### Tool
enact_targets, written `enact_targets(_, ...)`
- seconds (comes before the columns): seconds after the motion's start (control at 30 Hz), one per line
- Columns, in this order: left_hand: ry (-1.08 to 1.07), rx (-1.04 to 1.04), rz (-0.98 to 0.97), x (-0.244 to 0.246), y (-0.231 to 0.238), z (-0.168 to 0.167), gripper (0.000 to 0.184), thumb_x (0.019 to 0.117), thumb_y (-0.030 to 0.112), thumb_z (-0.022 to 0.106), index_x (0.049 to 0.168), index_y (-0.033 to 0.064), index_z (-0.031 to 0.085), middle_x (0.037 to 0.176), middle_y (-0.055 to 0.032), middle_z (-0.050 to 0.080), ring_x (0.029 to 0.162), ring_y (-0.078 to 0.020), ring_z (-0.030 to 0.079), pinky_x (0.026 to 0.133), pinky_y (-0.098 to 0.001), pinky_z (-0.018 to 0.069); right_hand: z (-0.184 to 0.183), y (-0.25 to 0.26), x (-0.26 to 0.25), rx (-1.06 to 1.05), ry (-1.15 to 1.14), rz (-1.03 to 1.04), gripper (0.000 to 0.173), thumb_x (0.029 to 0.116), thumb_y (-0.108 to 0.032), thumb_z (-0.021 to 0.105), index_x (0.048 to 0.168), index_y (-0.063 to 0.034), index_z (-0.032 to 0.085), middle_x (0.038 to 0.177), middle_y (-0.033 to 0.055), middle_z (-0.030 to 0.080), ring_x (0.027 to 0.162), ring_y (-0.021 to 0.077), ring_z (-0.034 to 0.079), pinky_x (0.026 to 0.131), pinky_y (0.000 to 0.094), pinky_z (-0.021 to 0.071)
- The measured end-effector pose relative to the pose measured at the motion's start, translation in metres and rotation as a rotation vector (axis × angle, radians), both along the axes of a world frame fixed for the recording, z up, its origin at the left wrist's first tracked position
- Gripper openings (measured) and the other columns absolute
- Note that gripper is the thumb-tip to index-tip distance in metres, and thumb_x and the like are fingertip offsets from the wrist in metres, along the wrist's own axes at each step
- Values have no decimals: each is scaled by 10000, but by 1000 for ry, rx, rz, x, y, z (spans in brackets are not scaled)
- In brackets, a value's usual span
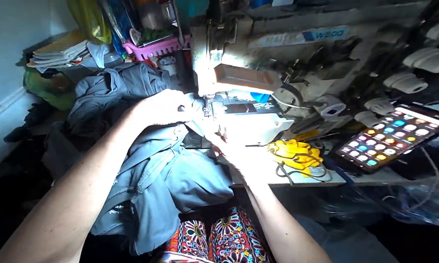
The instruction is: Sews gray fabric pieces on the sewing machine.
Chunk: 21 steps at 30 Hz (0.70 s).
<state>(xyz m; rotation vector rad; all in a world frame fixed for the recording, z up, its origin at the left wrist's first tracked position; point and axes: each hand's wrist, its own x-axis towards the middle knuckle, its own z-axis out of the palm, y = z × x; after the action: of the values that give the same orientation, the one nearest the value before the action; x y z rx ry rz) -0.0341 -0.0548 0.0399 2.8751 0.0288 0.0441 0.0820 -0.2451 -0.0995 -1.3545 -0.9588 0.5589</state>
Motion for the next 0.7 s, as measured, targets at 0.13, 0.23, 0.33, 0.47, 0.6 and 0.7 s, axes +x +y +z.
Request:
enact_targets(0.13,-123,-35,194,12,4,-17,372,980,275,690,1200,-24,696,1246,-219,669,1201,-350,627,1054,-528,459,-3,-13,-18,-65,-100,-78,272,1063,-278,556,1235,-79,626,688,9,588,471,64,494,437,219,453)
enact_targets(0.23,-59,40,197,31,-2,-49,363,946,313,700,1058,-32,698,1185,-239,658,1148,-412,617,979,-612,458,-4,-16,-32,-96,-248,-155,322,1083,-294,493,1279,-101,660,683,29,609,483,116,535,458,299,494)
enact_targets(0.33,-84,127,271,42,-13,-63,354,960,292,614,1150,1,677,1193,-224,625,1193,-423,580,907,-622,475,-3,-16,-35,-108,-350,-172,359,1082,-235,468,1393,-159,631,1058,40,699,603,102,585,546,309,531)
enact_targets(0.47,-96,185,393,53,-16,-54,296,1000,192,575,1092,-68,682,1292,-248,613,1268,-413,560,994,-592,443,1,-24,-33,-106,-300,-212,302,1075,-215,482,1280,-127,686,874,21,681,498,76,522,461,267,478)
enact_targets(0.6,-143,146,503,57,-1,-54,291,1008,159,553,1177,-54,655,1333,-242,595,1275,-416,571,991,-595,482,5,-42,-23,-205,-342,-302,287,1086,-222,484,1251,-80,671,876,32,657,638,102,557,588,305,494)
enact_targets(0.7,-163,104,659,50,25,-57,335,1021,170,525,1296,6,623,1398,-231,566,1273,-428,577,966,-631,492,2,-59,-11,-314,-383,-361,335,1085,-254,500,1348,-89,626,964,102,703,819,198,666,750,444,553)
